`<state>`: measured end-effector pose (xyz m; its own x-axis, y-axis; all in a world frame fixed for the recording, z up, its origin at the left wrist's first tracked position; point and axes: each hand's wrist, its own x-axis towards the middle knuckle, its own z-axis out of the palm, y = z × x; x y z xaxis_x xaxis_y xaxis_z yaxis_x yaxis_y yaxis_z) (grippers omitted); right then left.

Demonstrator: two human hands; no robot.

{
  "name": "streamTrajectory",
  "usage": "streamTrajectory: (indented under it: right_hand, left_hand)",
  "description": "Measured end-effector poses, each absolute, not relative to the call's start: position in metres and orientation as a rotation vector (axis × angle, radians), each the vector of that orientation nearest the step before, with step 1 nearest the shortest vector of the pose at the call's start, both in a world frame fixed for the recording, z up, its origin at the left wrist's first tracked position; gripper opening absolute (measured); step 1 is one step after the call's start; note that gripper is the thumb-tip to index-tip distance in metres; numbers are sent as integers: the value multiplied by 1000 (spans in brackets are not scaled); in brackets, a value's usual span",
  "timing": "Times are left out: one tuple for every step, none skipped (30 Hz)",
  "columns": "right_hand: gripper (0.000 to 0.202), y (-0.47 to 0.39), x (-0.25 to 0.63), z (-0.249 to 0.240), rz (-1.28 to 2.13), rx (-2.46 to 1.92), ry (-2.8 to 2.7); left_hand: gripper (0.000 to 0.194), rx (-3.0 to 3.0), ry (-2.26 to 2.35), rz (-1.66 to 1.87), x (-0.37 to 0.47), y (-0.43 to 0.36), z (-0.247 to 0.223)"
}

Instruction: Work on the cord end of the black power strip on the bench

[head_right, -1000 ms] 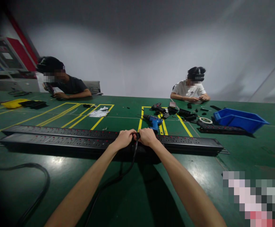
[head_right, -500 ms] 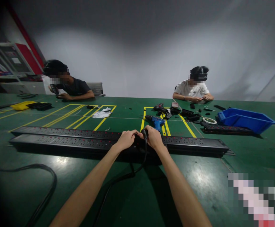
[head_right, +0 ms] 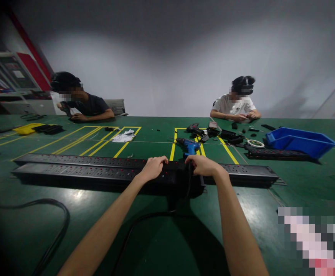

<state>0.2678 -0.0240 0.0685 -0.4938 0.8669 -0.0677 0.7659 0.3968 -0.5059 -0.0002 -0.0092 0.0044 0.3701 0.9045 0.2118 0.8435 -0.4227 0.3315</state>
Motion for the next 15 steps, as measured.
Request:
streamTrajectory:
  right_hand:
    - [56,-26,272,70,760,-1478,-2470]
    - [58,-28,276,70,792,-1500,-2488]
    - [60,-29,279,70,817,-1514,-2500]
    - [60,-29,281,70,845,-1514,-2510]
    - [60,-30,283,70,885,-1505,-2513]
    - [59,-30,285,70,939,-1491,-2509]
    - [58,-30,286,69,1001,-1477,-2498]
    - [57,-31,287,70,1061,-1461,-2484]
    - [57,-31,288,70,1113,-1446,-2468]
    - [56,-31,289,71,1151,-1434,-2451]
    - [56,-32,289,71,1173,-1425,-2434]
    - [55,-32,289,72,1183,-1420,-2421]
    - [53,-33,289,73,1187,-1423,-2407]
    - [52,-33,289,74,1191,-1436,-2393]
    - [51,-33,288,75,1191,-1457,-2379]
  left_hand:
    - [35,2454,1589,541,0,-10,4]
    - [35,2448,1596,537,0,-10,4]
    - [35,2442,1605,535,0,-10,4]
    - [35,2439,1611,536,1,-11,4]
    - [36,2437,1614,541,1,-11,4]
    - [36,2437,1612,548,1,-11,4]
    - [36,2436,1610,555,1,-12,4]
    - [36,2433,1609,559,1,-12,4]
    - [36,2429,1607,563,1,-12,4]
    - [35,2425,1604,565,1,-12,4]
    - [36,2421,1603,567,1,-12,4]
    - [36,2418,1602,569,1,-11,4]
    - [35,2417,1603,572,1,-11,4]
    - [35,2417,1604,576,1,-11,3]
    - [35,2419,1604,579,1,-10,3]
